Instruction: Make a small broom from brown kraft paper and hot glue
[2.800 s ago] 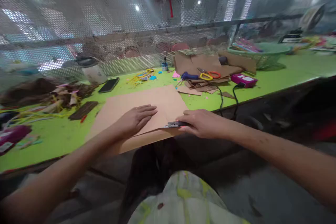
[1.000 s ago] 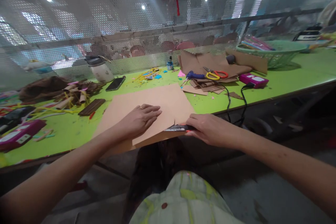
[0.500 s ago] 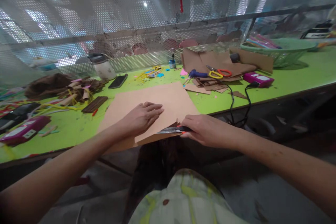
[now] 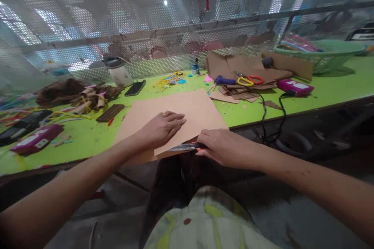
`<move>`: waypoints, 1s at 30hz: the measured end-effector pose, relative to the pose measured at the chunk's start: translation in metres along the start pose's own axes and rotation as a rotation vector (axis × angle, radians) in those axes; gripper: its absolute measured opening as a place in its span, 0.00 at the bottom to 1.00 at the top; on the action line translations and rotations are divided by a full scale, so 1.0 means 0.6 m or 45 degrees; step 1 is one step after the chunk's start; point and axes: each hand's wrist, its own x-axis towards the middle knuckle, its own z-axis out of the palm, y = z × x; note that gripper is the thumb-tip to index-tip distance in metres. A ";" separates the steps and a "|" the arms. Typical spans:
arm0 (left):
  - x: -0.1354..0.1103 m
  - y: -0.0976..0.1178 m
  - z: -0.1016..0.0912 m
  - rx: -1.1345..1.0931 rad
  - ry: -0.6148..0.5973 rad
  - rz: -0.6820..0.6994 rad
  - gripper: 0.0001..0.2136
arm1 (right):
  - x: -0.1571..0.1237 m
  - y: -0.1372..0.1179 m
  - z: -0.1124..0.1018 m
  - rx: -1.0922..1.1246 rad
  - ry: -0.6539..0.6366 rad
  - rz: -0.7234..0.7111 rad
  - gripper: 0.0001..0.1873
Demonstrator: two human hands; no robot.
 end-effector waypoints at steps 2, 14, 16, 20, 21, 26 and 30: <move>0.000 0.001 -0.001 -0.002 0.003 0.010 0.18 | 0.003 -0.006 0.000 -0.009 -0.011 0.006 0.14; -0.004 -0.004 0.008 -0.044 0.027 -0.033 0.18 | 0.020 -0.040 0.012 -0.022 -0.042 -0.045 0.13; -0.004 -0.005 0.008 -0.050 0.023 -0.038 0.18 | 0.015 -0.047 0.010 -0.014 -0.033 -0.084 0.12; -0.006 -0.005 0.009 -0.043 0.029 -0.052 0.18 | 0.012 -0.050 -0.004 0.153 0.080 -0.069 0.12; -0.006 -0.005 0.010 -0.038 0.028 -0.056 0.17 | 0.013 -0.042 -0.010 0.203 0.148 -0.050 0.12; -0.008 -0.001 0.003 -0.074 0.088 -0.097 0.18 | 0.036 0.051 -0.050 0.075 0.559 0.203 0.13; -0.013 -0.002 -0.003 -0.164 0.142 -0.284 0.20 | 0.084 0.131 -0.057 -0.125 0.508 0.501 0.15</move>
